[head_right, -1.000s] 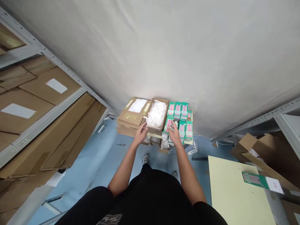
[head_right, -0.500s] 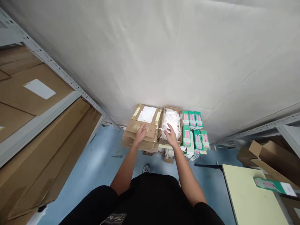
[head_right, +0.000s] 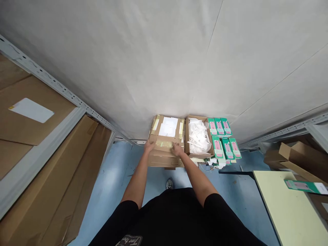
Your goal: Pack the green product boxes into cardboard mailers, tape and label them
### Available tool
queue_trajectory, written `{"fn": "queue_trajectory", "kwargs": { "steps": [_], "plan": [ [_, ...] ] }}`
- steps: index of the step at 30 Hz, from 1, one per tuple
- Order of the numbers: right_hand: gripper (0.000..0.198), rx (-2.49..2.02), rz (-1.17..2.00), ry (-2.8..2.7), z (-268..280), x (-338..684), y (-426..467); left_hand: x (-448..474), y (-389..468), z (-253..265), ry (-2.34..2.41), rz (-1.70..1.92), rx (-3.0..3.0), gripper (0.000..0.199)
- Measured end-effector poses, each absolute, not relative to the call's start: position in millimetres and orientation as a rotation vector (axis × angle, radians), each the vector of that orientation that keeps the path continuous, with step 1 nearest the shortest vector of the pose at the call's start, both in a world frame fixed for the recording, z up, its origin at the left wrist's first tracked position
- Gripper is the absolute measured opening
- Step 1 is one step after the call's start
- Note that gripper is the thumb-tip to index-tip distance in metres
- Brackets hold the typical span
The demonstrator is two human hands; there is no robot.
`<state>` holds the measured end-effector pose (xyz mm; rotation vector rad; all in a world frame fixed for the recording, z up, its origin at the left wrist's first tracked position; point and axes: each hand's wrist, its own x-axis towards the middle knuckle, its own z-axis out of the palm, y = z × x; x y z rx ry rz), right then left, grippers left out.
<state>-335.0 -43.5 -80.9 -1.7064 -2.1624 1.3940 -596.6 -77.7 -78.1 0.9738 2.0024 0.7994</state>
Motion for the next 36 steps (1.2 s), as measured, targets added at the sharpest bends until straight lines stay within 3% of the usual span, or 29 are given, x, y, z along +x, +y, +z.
{"fn": "queue_trajectory", "kwargs": {
  "steps": [4, 10, 14, 17, 20, 25, 29, 36],
  "plan": [
    [0.097, -1.644, 1.467, -2.18, -89.4, -344.2, -53.9, -620.7, -74.5, -72.9, 2.059, 0.729, 0.936, 0.055],
    [0.086, -1.615, 1.444, -2.0, -88.9, -330.7, -49.8, -626.2, -82.9, -57.8, 1.916, 0.749, 0.953, 0.039],
    [0.091, -1.667, 1.351, -1.72, -84.4, -323.8, -47.9, -630.2, -98.9, -37.0, 1.632, 0.975, 0.885, 0.054],
    [0.096, -1.682, 1.472, -1.457, -75.8, -318.3, -46.4, -633.9, -107.4, -13.5, 1.274, 1.141, 0.796, 0.069],
    [0.099, -1.582, 1.61, -1.26, -60.3, -311.8, -40.4, -633.5, -109.5, 13.2, 1.102, 1.147, 0.819, 0.07],
    [0.09, -1.29, 1.766, -1.155, -25.8, -298.7, -27.7, -623.1, -104.7, 46.5, 0.952, 1.164, 0.869, 0.068],
    [0.081, -1.156, 1.709, -1.145, -1.3, -269.3, -24.0, -607.9, -97.5, 58.4, 0.905, 1.171, 0.888, 0.071],
    [0.082, -1.089, 1.604, -1.018, 41.9, -158.5, -33.6, -556.2, -70.1, 65.3, 0.928, 1.112, 0.924, 0.095]
  ]
}}
